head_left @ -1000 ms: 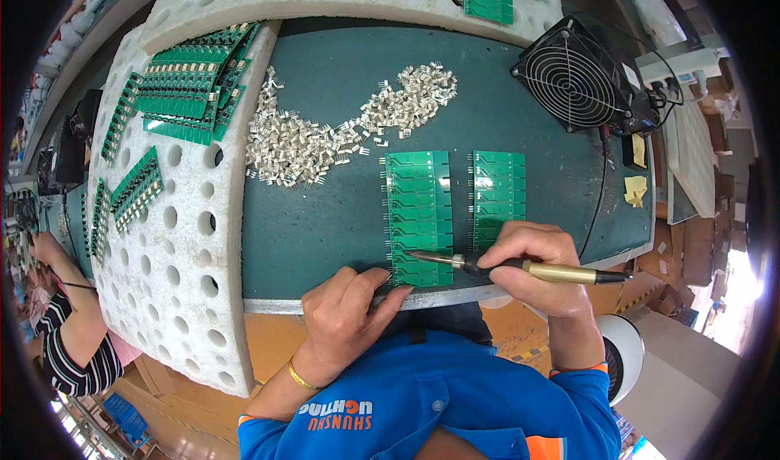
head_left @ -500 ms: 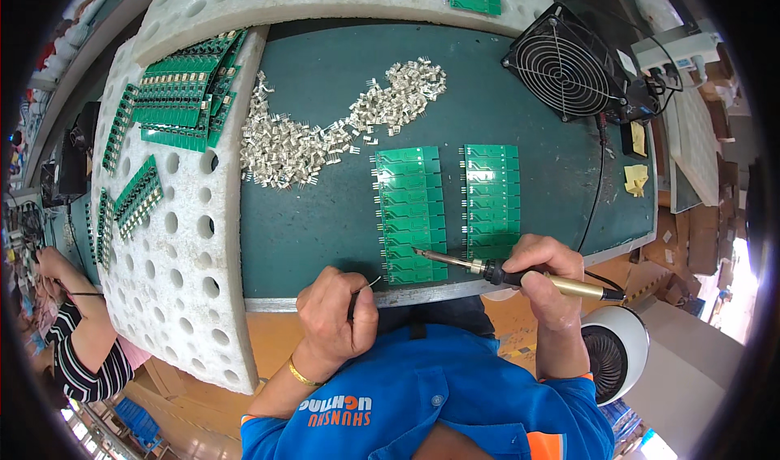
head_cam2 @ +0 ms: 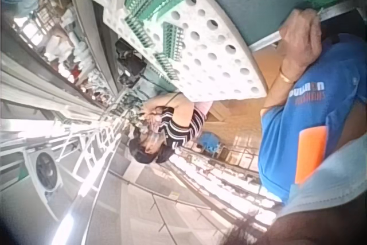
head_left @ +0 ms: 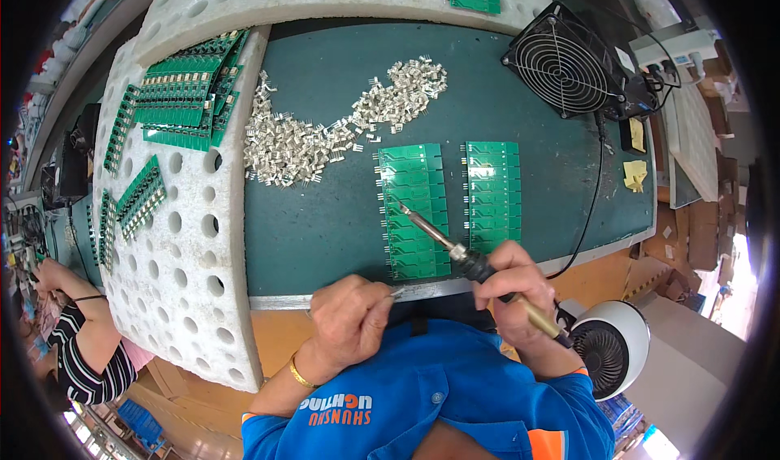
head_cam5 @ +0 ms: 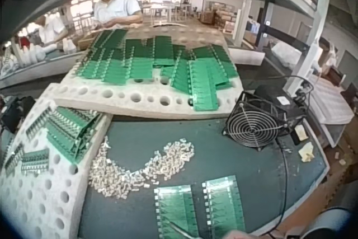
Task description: The person solders components onto circuit boards using a soldering iron and solder wire. The person then moves circuit boards and solders components onto another circuit board.
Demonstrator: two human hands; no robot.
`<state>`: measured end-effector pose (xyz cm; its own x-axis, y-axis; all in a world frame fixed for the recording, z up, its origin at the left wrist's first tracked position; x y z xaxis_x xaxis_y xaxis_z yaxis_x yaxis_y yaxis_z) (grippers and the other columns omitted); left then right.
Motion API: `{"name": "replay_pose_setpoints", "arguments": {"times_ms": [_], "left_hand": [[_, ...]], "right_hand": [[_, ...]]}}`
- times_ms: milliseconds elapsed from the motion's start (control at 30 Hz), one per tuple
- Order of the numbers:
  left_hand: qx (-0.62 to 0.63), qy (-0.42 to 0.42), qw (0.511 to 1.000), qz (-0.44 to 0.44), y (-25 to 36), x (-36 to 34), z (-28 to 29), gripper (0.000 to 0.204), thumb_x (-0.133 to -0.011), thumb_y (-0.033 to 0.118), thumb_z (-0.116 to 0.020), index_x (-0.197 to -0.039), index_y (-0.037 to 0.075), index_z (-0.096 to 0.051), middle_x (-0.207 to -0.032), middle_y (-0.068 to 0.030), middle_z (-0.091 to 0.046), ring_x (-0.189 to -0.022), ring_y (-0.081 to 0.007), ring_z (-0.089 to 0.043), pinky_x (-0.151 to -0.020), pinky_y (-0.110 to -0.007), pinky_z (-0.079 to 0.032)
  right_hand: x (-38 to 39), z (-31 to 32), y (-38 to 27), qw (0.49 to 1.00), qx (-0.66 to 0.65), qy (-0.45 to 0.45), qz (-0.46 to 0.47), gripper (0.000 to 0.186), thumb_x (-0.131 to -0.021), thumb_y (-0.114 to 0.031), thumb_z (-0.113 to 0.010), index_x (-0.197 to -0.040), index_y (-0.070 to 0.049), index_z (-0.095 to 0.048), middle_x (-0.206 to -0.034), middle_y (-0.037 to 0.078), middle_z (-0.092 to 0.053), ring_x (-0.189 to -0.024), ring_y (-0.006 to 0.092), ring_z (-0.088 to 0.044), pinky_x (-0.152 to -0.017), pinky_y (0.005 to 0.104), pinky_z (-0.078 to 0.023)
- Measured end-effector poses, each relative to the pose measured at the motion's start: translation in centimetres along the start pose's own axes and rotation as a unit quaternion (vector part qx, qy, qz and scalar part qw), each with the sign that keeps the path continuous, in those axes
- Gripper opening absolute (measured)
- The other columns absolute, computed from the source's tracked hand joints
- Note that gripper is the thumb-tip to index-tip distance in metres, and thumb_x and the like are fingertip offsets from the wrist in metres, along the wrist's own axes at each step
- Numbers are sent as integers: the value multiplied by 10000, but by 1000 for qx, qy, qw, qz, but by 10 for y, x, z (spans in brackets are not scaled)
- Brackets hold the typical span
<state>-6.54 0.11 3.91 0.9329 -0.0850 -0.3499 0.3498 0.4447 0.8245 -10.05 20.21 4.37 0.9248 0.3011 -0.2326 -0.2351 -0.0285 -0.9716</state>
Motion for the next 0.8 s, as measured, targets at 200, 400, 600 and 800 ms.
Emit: {"name": "replay_pose_setpoints", "arguments": {"times_ms": [200, 400, 600, 800], "left_hand": [[70, -35, 996, -48, 15, 6, -19, 154, -852, 19, -685, -972, 18, -589, -698, -120, -613, -550, -284, -600, -494, -379, -466], [91, -75, 991, -66, 28, 14, -35, 236, -870, 16, -675, -1037, 16, -508, -728, -119, -598, -570, -294, -597, -519, -388, -482], [98, -88, 988, -75, 39, 15, -38, 240, -838, -5, -687, -1013, 21, -525, -743, -121, -590, -590, -299, -600, -522, -385, -480], [65, -59, 995, -54, 34, 20, -27, 139, -827, 6, -705, -891, 48, -589, -694, -91, -616, -545, -242, -599, -479, -352, -453]], "right_hand": [[11, -29, 2, 1000, -6, -27, 9, 388, -776, -58, -822, -1087, -56, -591, -847, 63, -635, -741, 176, -556, -632, 315, -454], [19, -33, 0, 999, 22, -23, 21, 385, -790, -22, -787, -1097, -66, -561, -849, 60, -636, -810, 207, -553, -703, 334, -459], [21, -30, -10, 1000, 11, -13, 22, 369, -791, 51, -742, -1092, -65, -562, -882, 86, -602, -782, 214, -559, -678, 331, -461], [21, -23, -27, 989, 129, -15, 70, 377, -779, 83, -735, -1090, -58, -575, -904, 117, -559, -760, 221, -561, -646, 315, -458]]}}
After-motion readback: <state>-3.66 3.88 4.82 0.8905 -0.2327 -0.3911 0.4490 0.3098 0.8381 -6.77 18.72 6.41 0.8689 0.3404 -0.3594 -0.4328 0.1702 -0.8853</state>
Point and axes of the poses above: each hand's wrist, its own x-axis away from the middle knuckle, its own z-axis out of the back of the hand, y = z × x, the point moved 8 cm from there along -x, towards the middle knuckle
